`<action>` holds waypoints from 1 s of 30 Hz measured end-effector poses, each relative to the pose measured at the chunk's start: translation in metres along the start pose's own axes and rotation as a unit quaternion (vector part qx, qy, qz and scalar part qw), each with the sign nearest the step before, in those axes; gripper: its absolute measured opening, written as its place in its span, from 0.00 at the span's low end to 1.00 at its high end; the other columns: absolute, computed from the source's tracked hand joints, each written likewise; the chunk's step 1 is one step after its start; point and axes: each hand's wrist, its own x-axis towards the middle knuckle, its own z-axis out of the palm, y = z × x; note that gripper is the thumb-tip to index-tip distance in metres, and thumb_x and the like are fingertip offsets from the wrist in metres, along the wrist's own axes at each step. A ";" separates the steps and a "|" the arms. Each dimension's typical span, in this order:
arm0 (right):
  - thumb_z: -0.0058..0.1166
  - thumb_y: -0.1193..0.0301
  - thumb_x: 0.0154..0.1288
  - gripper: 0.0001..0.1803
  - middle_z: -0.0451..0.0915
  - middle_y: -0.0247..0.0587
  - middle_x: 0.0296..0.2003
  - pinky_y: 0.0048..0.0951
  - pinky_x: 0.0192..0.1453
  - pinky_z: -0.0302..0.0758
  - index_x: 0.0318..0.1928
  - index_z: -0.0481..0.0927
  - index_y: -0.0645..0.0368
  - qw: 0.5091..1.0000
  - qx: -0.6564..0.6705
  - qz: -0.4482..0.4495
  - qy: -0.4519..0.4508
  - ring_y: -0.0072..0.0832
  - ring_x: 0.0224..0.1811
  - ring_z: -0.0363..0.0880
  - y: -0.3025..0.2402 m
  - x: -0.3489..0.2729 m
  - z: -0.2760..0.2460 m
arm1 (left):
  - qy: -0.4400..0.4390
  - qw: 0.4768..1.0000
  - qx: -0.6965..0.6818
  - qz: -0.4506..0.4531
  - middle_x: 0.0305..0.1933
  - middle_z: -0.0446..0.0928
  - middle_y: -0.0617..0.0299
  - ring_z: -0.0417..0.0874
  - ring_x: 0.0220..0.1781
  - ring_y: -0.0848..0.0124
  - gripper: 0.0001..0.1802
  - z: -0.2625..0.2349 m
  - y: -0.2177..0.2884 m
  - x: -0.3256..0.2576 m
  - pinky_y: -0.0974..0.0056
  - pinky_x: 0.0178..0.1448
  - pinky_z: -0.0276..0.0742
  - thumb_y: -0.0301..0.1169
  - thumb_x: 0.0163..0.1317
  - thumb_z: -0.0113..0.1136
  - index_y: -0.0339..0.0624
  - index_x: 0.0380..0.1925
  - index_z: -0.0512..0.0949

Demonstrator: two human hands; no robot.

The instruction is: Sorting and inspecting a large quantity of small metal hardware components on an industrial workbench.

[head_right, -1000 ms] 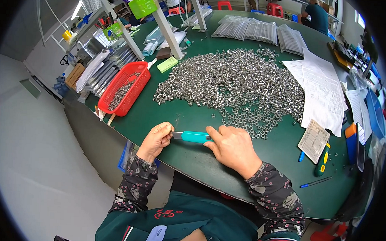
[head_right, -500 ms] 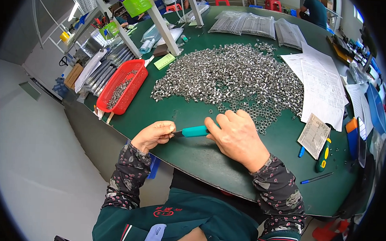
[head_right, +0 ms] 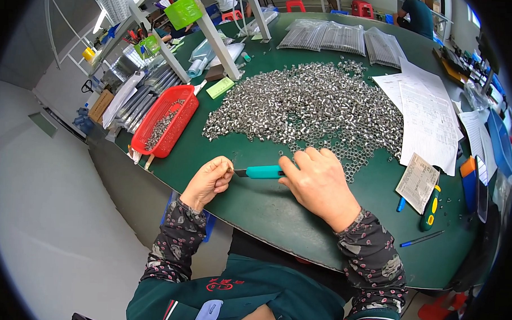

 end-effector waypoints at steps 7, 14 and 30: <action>0.53 0.57 0.55 0.16 0.78 0.44 0.25 0.40 0.32 0.71 0.35 0.80 0.56 0.922 0.247 0.259 -0.147 0.41 0.28 0.77 -0.009 -0.010 0.016 | 0.048 0.983 -0.104 0.142 0.33 0.71 0.66 0.61 0.19 0.85 0.05 0.002 -0.014 -0.003 0.82 0.16 0.56 0.25 0.62 0.52 0.40 0.38 0.71; 0.51 0.54 0.56 0.18 0.78 0.46 0.23 0.40 0.33 0.72 0.38 0.80 0.54 0.873 0.308 0.306 -0.220 0.43 0.27 0.77 -0.011 -0.010 0.021 | 0.058 0.981 -0.096 0.160 0.34 0.71 0.65 0.62 0.20 0.84 0.05 0.004 -0.019 -0.003 0.81 0.17 0.56 0.25 0.61 0.53 0.40 0.38 0.71; 0.52 0.57 0.57 0.16 0.78 0.43 0.23 0.35 0.34 0.72 0.40 0.80 0.53 0.872 0.304 0.302 -0.237 0.40 0.27 0.77 -0.009 -0.011 0.023 | 0.051 0.983 -0.089 0.154 0.26 0.68 0.71 0.60 0.20 0.85 0.06 0.010 -0.024 -0.004 0.81 0.18 0.54 0.27 0.61 0.53 0.39 0.37 0.72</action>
